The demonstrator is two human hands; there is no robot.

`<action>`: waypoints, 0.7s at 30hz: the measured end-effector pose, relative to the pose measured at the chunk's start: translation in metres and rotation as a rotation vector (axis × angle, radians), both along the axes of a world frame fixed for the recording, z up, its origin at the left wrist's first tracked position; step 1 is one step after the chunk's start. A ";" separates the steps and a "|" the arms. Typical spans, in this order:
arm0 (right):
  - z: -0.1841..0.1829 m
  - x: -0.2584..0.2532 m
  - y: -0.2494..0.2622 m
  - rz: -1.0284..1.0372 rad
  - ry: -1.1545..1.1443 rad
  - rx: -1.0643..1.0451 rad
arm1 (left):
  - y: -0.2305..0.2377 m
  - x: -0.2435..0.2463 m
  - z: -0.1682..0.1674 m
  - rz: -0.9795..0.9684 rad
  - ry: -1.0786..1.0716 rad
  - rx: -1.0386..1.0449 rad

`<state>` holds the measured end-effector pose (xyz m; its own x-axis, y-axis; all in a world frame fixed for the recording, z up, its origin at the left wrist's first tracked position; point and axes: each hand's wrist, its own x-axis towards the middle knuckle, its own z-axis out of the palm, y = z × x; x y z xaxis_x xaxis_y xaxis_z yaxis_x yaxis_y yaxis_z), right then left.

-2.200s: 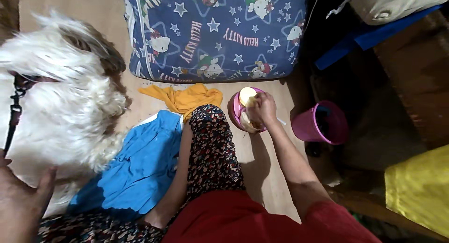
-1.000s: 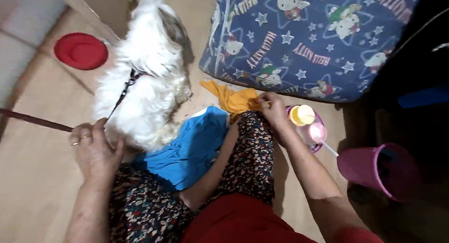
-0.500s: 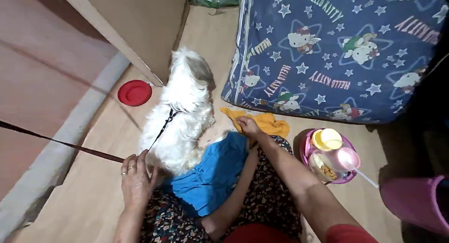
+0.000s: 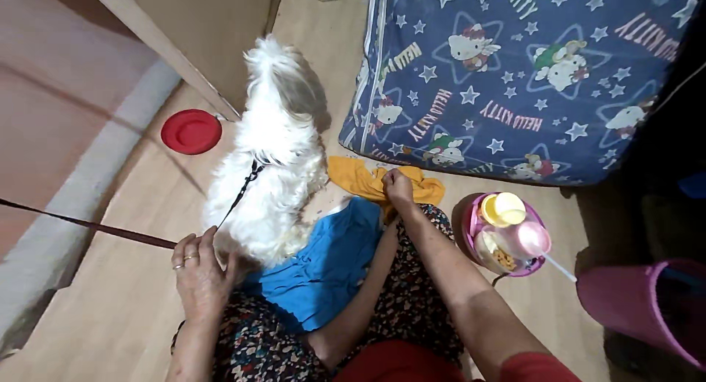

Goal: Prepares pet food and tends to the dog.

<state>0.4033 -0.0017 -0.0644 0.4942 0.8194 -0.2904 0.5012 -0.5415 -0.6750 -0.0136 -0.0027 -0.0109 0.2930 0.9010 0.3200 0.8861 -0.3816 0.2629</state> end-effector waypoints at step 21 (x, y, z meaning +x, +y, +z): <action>0.004 0.082 -0.066 -0.347 0.052 -0.481 | 0.003 0.000 -0.005 0.010 -0.038 -0.005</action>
<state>0.4855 -0.0674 -0.0604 0.6848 0.3827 -0.6201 0.2132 -0.9190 -0.3317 -0.0137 0.0003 -0.0160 0.2719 0.9054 0.3262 0.8791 -0.3716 0.2986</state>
